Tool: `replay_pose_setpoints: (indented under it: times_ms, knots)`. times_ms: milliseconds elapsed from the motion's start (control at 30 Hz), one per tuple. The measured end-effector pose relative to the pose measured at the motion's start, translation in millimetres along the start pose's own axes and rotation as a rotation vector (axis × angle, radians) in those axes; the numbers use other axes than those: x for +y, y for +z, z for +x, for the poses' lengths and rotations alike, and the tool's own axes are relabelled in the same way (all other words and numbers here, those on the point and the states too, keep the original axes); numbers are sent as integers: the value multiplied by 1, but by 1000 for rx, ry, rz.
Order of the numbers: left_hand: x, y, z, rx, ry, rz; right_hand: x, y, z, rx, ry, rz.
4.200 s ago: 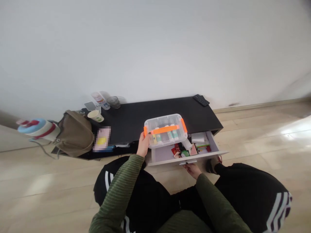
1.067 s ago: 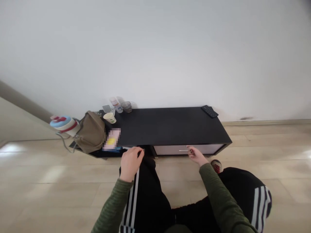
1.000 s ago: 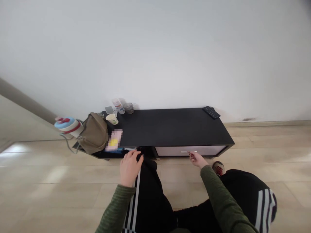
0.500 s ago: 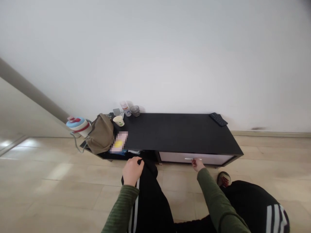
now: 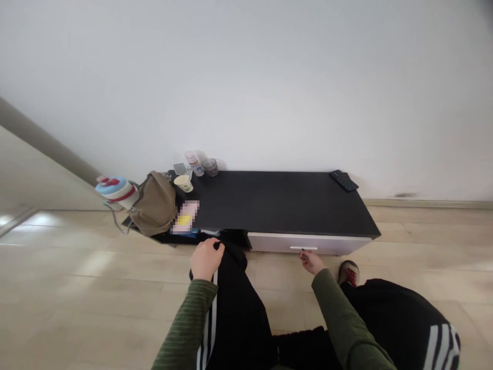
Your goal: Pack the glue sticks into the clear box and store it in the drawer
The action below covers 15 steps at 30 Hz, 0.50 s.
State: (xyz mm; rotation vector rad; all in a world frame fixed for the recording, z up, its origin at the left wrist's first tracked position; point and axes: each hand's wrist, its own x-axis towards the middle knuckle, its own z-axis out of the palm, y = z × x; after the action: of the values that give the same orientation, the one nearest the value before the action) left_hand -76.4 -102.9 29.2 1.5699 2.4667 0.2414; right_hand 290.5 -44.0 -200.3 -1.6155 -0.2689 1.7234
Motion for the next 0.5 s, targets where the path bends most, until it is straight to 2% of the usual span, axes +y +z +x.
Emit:
replay_pose_setpoints:
  times_ms: [133, 200, 267, 333, 367, 400, 467, 500]
  knots:
    - [-1, -2, 1, -5, -27, 4, 23, -10, -29, -51, 142, -98]
    - [-3, -3, 1, -5, -32, -1, 28, -8, -50, -155, 202, -186]
    - [-5, -3, 0, -6, -36, -8, 22, -2, -71, -353, 136, -307]
    - [-6, -2, 0, -4, -38, -17, 5, 4, -87, -535, -76, -419]
    - [-7, -1, -1, 0, -38, -20, -6, 7, -92, -532, -201, -454]
    - [-8, 0, -1, 5, -36, -21, -17, 9, -93, -467, -307, -493]
    - [-8, 0, -3, 19, -31, -17, -37, 9, -89, -185, -500, -585]
    - [-8, 1, -3, 28, -33, -14, -44, 8, -85, -34, -551, -665]
